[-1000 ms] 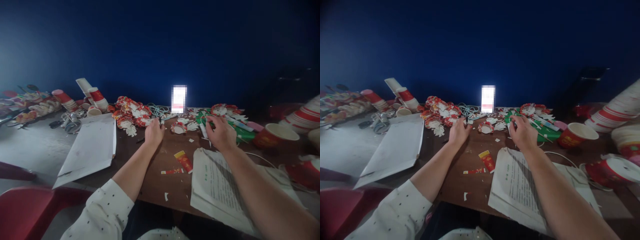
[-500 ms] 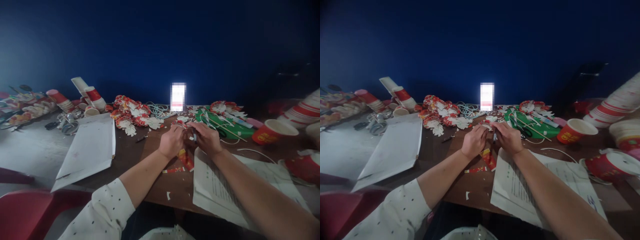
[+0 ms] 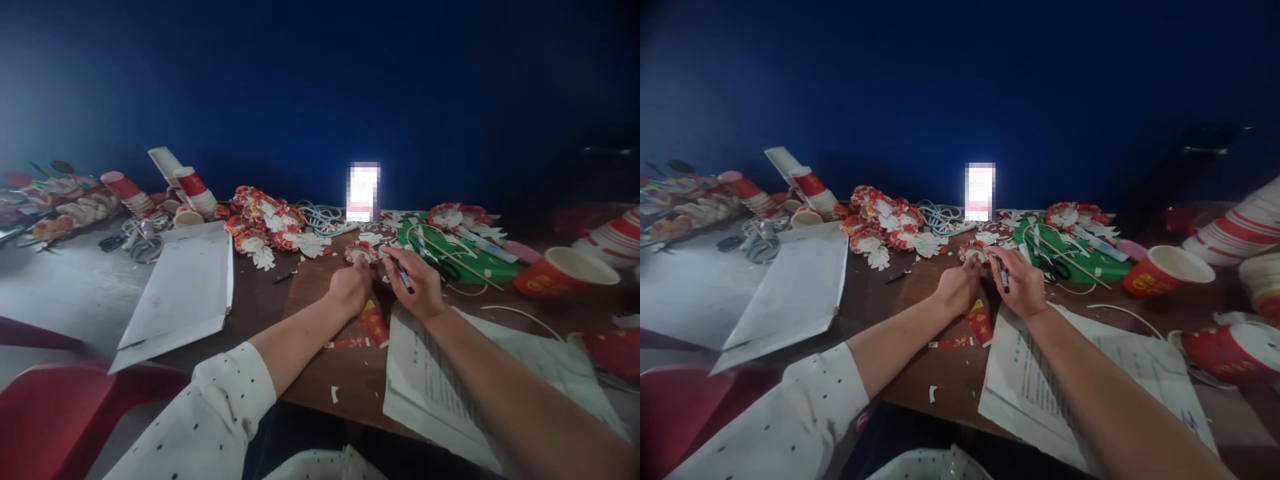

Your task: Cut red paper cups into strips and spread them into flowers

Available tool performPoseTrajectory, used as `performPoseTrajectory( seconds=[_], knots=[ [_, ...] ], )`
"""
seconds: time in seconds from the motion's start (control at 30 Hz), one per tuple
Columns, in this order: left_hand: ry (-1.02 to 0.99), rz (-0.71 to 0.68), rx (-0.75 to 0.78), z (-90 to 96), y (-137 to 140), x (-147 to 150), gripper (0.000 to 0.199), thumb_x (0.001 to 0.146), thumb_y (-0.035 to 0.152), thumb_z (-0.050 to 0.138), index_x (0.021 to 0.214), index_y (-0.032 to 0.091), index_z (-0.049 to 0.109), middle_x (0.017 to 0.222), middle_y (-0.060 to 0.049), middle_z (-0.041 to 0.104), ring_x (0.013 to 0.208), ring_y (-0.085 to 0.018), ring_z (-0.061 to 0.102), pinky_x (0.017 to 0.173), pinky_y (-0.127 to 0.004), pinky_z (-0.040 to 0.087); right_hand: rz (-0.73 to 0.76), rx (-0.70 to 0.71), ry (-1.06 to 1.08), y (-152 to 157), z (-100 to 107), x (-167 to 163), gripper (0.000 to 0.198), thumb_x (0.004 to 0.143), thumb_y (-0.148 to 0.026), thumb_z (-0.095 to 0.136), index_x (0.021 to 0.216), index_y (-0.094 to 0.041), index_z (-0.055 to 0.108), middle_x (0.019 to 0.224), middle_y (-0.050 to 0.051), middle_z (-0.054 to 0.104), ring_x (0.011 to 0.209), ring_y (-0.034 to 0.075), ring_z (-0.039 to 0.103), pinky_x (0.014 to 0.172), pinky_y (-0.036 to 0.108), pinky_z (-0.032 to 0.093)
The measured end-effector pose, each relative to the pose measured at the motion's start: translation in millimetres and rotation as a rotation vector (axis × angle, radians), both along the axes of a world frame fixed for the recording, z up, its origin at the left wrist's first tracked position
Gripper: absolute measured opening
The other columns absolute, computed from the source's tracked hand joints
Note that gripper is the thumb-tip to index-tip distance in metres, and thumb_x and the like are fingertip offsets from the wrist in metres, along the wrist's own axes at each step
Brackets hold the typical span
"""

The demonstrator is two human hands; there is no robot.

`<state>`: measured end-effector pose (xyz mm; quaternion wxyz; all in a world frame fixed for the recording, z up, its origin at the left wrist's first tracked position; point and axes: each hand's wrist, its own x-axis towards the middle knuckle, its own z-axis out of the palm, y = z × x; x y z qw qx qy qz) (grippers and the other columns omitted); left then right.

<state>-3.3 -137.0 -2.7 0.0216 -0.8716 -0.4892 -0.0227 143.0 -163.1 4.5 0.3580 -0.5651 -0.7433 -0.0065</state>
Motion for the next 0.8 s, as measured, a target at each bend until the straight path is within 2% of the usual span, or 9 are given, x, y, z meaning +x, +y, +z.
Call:
performPoseTrajectory(
  seconds=[0.17,0.3,0.5,0.6,0.8],
  knots=[
    [0.018,0.012,-0.001,-1.5,3.3,4.2,0.041,0.088,0.013,0.038,0.126,0.008,0.051,0.127,-0.022,0.051,0.087,-0.020,0.068,0.067,-0.028,0.056,0.000,0.012,0.047,3.2,-7.1,0.6,0.037,0.097,-0.032,0.034,0.127,-0.020,0.054,0.120,0.008,0.064,0.108,0.016,0.060,0.096,0.027,0.046],
    [0.011,0.009,-0.010,-2.0,3.8,2.0,0.044,0.089,0.015,0.035,0.131,0.009,0.047,0.135,-0.022,0.047,0.087,-0.020,0.069,0.066,-0.028,0.056,-0.007,-0.015,0.094,7.6,-11.3,0.7,0.038,0.097,-0.033,0.034,0.127,-0.021,0.055,0.121,0.008,0.064,0.111,0.018,0.059,0.099,0.031,0.045],
    [0.042,0.043,-0.076,-3.2,4.4,-2.1,0.050,0.088,0.017,0.036,0.138,0.012,0.041,0.149,-0.024,0.029,0.086,-0.021,0.069,0.065,-0.031,0.057,0.039,-0.088,0.182,10.1,-12.5,1.3,0.035,0.096,-0.034,0.037,0.123,-0.024,0.057,0.119,0.008,0.065,0.110,0.019,0.060,0.098,0.035,0.047],
    [0.058,0.031,-0.127,-2.3,5.2,-2.9,0.052,0.088,0.018,0.036,0.139,0.011,0.041,0.149,-0.024,0.031,0.083,-0.023,0.069,0.062,-0.033,0.057,0.034,-0.114,0.200,9.3,-12.5,2.3,0.033,0.096,-0.033,0.039,0.121,-0.023,0.058,0.116,0.008,0.066,0.107,0.019,0.061,0.096,0.034,0.049],
    [0.072,0.018,-0.147,1.1,4.0,-4.6,0.055,0.087,0.019,0.038,0.141,0.010,0.038,0.149,-0.025,0.031,0.082,-0.021,0.069,0.063,-0.030,0.056,-0.027,-0.164,0.191,4.9,-9.6,3.8,0.033,0.095,-0.035,0.042,0.119,-0.023,0.060,0.106,0.007,0.070,0.096,0.019,0.066,0.089,0.033,0.051]
  ],
)
